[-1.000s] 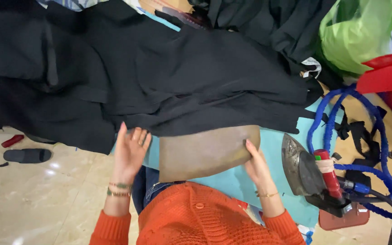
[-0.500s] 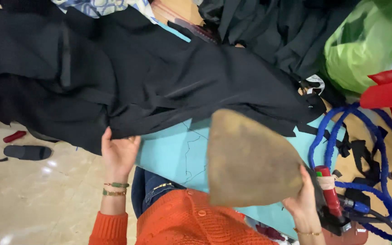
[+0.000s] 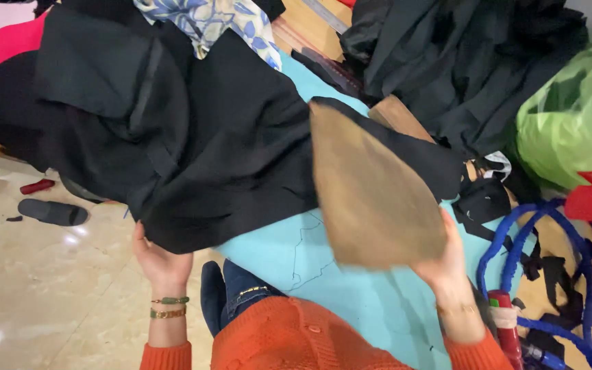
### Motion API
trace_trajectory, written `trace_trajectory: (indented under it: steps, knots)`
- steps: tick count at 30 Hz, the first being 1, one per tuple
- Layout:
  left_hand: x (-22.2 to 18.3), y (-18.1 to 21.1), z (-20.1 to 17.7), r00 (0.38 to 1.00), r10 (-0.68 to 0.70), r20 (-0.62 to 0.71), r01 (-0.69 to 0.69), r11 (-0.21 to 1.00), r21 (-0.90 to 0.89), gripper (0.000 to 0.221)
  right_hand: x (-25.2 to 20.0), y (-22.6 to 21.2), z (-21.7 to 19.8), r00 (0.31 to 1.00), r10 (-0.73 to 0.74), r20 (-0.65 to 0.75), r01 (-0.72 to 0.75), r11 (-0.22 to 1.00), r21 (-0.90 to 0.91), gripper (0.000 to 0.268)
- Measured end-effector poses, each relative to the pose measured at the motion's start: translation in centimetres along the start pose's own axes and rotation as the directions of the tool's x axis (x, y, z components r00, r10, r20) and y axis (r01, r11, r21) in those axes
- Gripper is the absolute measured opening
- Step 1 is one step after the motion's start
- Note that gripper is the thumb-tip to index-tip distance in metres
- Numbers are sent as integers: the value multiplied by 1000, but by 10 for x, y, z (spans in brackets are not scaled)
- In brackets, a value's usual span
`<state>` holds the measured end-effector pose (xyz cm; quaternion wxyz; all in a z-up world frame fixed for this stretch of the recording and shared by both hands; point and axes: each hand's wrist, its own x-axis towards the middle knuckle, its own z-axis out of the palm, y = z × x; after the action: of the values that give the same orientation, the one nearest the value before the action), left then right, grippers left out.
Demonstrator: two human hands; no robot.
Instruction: The person is pressing various fabric garment components using a steam iron on an ironing board in a factory setting.
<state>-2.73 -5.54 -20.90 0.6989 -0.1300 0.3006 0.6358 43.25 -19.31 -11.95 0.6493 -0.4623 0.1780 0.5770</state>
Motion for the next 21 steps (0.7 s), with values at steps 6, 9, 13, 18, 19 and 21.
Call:
trace_trajectory:
  steps: [6,9,13,18,19,21]
  knots:
    - [1,-15,-10,999,-39,23,37,997,64,55,61,44,177,904,-187,385,218,975,-36,39]
    - [-3,-22,-8,1000,6,-20,-5,997,75,45,135,50,229,973,-99,210,52,975,218,82]
    - [-5,-22,-4,1000,16,-25,-13,993,121,45,224,53,268,942,-107,318,31,971,236,94]
    - [-6,-19,-4,1000,-25,15,21,979,203,75,257,26,242,942,67,329,-34,994,-106,69]
    - [-7,-19,-4,999,-37,16,32,977,209,75,238,28,217,945,58,323,-28,995,-97,69]
    - [-9,-17,-3,995,-95,21,89,974,207,73,199,34,169,872,-223,436,433,768,-473,101]
